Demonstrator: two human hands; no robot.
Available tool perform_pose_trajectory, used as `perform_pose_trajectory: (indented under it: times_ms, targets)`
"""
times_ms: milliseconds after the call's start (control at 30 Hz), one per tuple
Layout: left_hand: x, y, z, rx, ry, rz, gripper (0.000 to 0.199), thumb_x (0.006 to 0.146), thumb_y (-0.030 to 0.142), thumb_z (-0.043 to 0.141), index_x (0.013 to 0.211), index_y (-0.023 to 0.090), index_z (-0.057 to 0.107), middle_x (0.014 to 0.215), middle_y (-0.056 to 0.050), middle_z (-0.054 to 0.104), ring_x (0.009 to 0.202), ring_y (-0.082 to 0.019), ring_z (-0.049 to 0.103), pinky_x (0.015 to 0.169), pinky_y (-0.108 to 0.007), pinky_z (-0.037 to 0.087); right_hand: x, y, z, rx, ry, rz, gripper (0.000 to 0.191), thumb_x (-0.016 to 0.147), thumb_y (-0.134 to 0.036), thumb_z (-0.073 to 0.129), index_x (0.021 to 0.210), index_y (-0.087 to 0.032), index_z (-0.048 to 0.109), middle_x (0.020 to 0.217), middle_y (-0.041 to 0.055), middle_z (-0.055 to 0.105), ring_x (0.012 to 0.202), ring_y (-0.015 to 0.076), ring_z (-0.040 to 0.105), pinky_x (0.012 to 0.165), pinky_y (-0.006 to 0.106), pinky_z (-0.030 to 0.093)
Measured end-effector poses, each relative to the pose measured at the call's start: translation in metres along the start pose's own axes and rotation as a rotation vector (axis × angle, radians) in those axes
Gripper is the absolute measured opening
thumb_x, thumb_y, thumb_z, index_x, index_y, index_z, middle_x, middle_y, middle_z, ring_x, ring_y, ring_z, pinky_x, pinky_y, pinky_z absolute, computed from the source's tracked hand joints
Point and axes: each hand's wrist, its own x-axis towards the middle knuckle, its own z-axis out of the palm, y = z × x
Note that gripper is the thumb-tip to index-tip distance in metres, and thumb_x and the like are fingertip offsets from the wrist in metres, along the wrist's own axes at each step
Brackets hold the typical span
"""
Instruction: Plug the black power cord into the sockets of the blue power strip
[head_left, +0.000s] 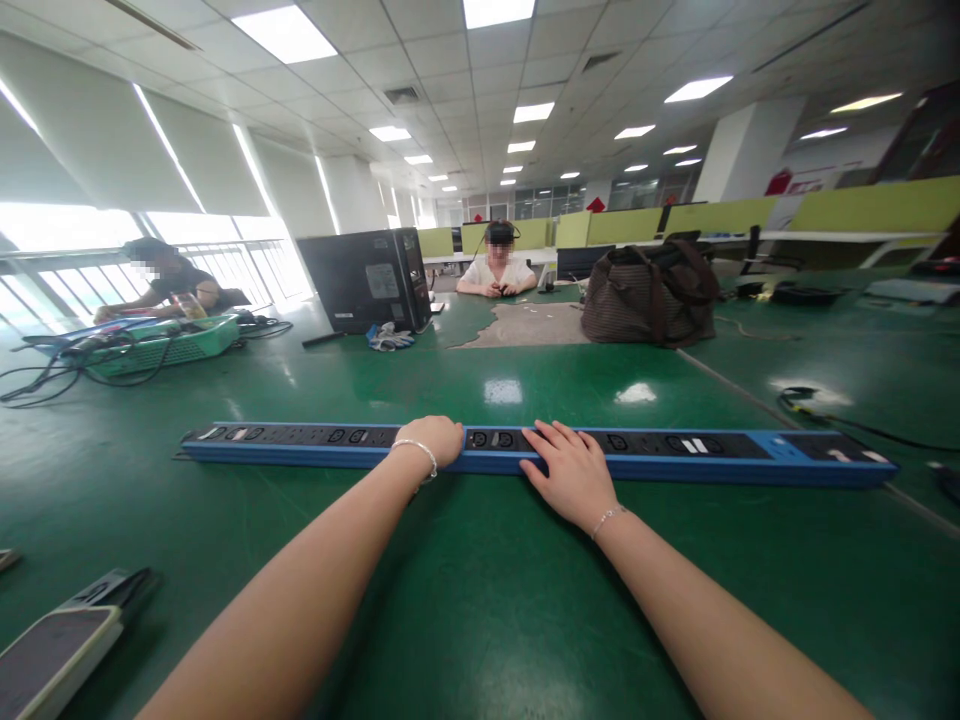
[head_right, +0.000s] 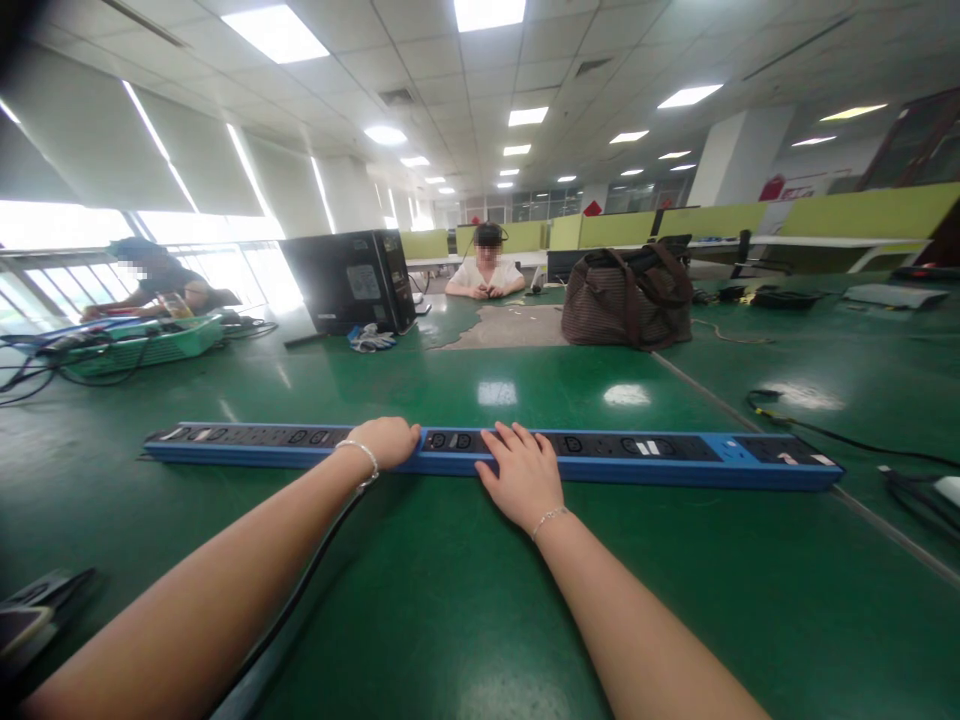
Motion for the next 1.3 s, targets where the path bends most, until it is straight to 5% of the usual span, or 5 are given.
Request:
perform_pose_trajectory:
  times_ms: [300, 533, 800, 1033, 1300]
  targets:
    - [-0.003, -0.016, 0.0, -0.13, -0.025, 0.051, 0.073, 0.086, 0.06, 0.012, 0.095, 0.012, 0.066, 0.102, -0.018, 0.068, 0.096, -0.025, 0.064, 0.08, -0.031, 0.044, 0.0, 0.0, 0.0, -0.002, -0.002, 0.007, 0.044, 0.086, -0.044, 0.044, 0.127, -0.029, 0.053, 0.135, 0.002, 0.051, 0.125, 0.0233, 0.039, 0.102, 0.043, 0.025]
    - [-0.015, -0.037, 0.03, -0.234, 0.325, -0.077, 0.053, 0.091, 0.048, 0.011, 0.099, 0.021, 0.056, 0.099, -0.01, 0.067, 0.094, -0.023, 0.061, 0.079, -0.034, 0.044, 0.0, -0.001, -0.003, -0.014, -0.019, 0.006, 0.045, 0.086, -0.045, 0.044, 0.127, -0.029, 0.053, 0.136, 0.0017, 0.049, 0.126, 0.0228, 0.039, 0.102, 0.042, 0.025]
    - [-0.007, -0.052, 0.051, -0.197, 0.39, 0.241, 0.038, 0.088, 0.03, 0.032, 0.119, 0.022, 0.052, 0.126, -0.004, 0.058, 0.118, -0.017, 0.05, 0.102, -0.033, 0.033, -0.002, -0.004, -0.004, -0.038, 0.01, -0.033, 0.046, 0.088, -0.041, 0.041, 0.13, -0.026, 0.05, 0.137, 0.0042, 0.048, 0.126, 0.0244, 0.038, 0.104, 0.045, 0.024]
    - [-0.009, -0.054, 0.055, -0.166, 0.391, 0.316, 0.049, 0.081, 0.046, 0.048, 0.123, 0.021, 0.05, 0.133, -0.008, 0.053, 0.124, -0.021, 0.044, 0.105, -0.036, 0.029, 0.017, -0.054, -0.009, 0.134, 0.016, -0.24, 0.048, 0.089, -0.034, 0.04, 0.135, -0.024, 0.044, 0.138, 0.0042, 0.047, 0.122, 0.0194, 0.042, 0.102, 0.034, 0.031]
    - [-0.009, -0.055, 0.058, -0.179, 0.409, 0.318, 0.043, 0.082, 0.033, 0.046, 0.122, 0.019, 0.05, 0.131, -0.008, 0.054, 0.124, -0.02, 0.045, 0.105, -0.035, 0.03, 0.044, -0.104, 0.017, 0.209, 0.012, -0.17, 0.041, 0.086, -0.027, 0.045, 0.126, -0.026, 0.053, 0.127, 0.006, 0.054, 0.108, 0.0189, 0.053, 0.094, 0.032, 0.039]
